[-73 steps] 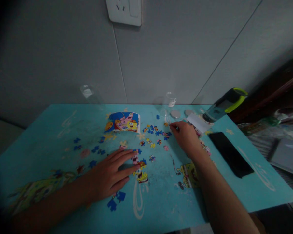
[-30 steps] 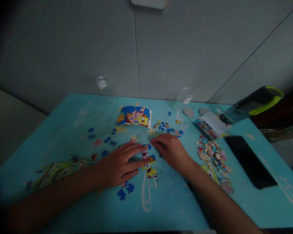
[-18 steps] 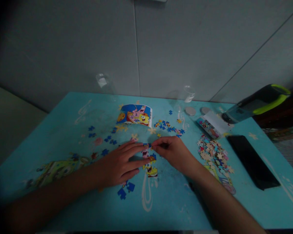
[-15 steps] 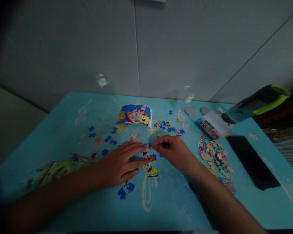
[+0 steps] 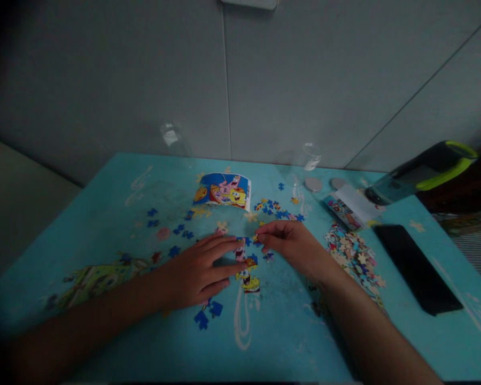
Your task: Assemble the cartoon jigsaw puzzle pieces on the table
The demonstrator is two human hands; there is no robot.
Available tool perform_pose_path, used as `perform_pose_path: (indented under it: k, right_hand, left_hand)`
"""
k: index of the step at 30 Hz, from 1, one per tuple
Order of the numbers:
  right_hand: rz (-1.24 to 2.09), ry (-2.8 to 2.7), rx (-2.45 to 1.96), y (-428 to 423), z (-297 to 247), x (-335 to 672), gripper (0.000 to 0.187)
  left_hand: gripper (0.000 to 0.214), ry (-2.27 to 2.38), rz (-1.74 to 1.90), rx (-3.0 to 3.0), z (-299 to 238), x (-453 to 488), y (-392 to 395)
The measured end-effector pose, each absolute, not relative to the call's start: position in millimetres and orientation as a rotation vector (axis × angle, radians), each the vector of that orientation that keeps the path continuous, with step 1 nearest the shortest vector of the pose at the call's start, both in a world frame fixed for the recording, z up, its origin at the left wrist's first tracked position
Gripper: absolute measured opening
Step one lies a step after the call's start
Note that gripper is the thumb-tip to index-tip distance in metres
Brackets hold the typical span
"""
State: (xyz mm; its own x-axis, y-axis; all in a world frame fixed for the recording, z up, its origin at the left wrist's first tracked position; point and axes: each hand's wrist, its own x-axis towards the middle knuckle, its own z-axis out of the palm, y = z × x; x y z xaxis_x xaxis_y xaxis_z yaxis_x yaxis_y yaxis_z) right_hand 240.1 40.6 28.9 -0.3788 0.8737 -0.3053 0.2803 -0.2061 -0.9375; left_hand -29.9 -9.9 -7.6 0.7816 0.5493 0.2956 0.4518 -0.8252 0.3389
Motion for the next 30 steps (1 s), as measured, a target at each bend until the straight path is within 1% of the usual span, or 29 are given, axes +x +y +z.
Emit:
perform_pose_path:
  k: [6,13,21,26,30]
  right_hand:
    - [1.597,-1.617,-1.358,41.1,28.7,238.2,0.027]
    - [1.448,-1.871,-1.34,33.8,27.6,231.0,0.02]
    - [1.258,-2.086,-1.388,26.6,22.8,220.7,0.018]
    - [1.203,-2.112,-1.404,24.9,19.3,218.4,0.018]
    - [1.092,-1.974,-1.42,33.0,35.7,231.7,0.022]
  left_hand:
    - [0.047,0.792,0.517,2.742,-8.9,-30.2,-10.3]
    - [0.047,0.796,0.536,2.723,-7.6,-29.9,-10.4]
    - [0.052,0.792,0.535,2.727,-5.9,-29.2,-10.3]
    - [0.051,0.786,0.505,2.739,-5.1,-29.3,-10.0]
    - [0.05,0.791,0.536,2.721,-6.0,-30.2,-9.9]
